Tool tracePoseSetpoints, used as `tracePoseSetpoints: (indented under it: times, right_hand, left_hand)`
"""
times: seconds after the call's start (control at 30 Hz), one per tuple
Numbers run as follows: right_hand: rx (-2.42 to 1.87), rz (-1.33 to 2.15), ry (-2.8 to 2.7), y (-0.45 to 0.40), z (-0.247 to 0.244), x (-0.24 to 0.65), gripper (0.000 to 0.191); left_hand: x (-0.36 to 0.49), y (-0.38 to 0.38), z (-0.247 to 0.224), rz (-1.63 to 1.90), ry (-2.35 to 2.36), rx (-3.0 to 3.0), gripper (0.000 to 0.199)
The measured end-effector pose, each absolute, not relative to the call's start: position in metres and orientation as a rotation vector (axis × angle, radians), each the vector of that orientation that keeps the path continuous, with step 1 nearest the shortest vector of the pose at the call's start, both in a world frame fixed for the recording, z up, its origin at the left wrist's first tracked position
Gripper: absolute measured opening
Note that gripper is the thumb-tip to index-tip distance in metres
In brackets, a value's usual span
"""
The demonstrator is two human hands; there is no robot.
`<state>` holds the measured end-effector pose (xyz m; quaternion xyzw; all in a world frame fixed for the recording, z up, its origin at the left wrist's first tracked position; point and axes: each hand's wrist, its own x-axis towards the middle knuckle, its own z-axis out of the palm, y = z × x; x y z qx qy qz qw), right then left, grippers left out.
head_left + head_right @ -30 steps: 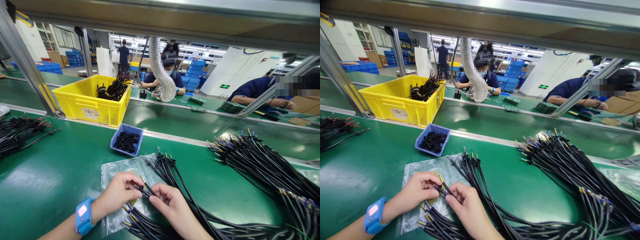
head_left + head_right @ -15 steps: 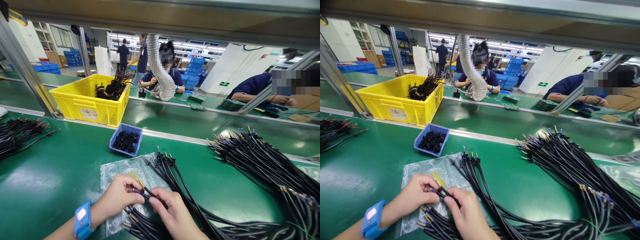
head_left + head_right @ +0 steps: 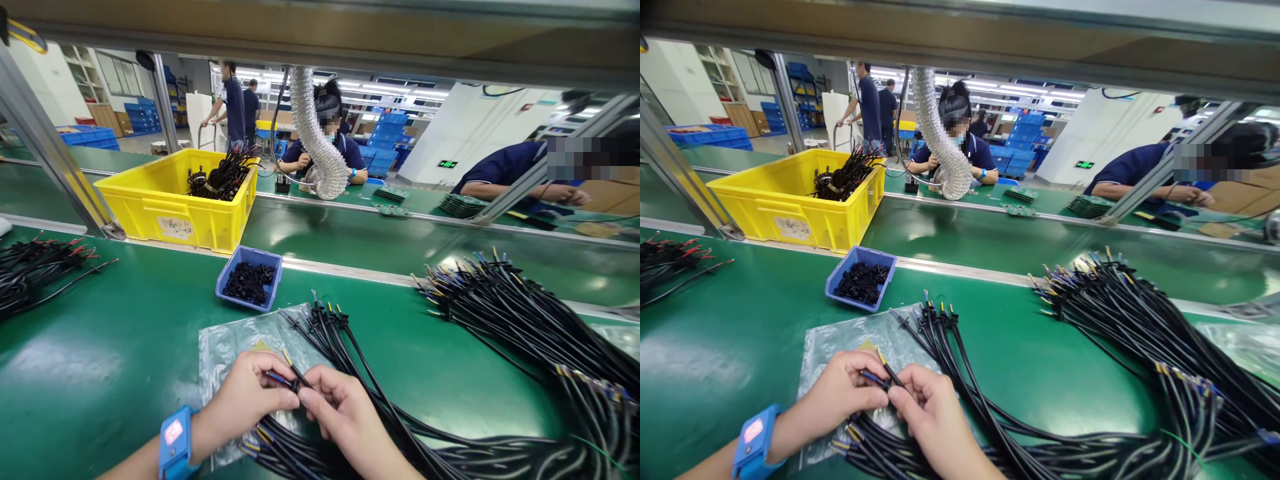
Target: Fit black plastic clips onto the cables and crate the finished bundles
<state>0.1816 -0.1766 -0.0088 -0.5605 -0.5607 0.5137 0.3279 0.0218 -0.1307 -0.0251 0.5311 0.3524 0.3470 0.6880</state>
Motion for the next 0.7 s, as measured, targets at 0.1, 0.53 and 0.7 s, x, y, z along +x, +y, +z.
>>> tracePoseSetpoints:
  times: [0.1,0.53,0.7]
  right_hand:
    - [-1.458,1.366,-1.441,-0.1731,-0.0078,0.1844,0.027]
    - [-1.465,1.401,-1.512,-0.1773,-0.0127,0.1822,0.032]
    - [-1.452,1.415,-1.485,-0.1761,-0.0113,0.1819,0.032]
  left_hand:
    - [0.0206,-0.1288,-0.0264,0.758,0.772,1.135,0.018]
    - [0.0219,-0.1307,-0.0264,0.741,0.845,1.187,0.018]
    - [0.0221,-0.1309,-0.0263,0.747,0.825,1.19,0.018]
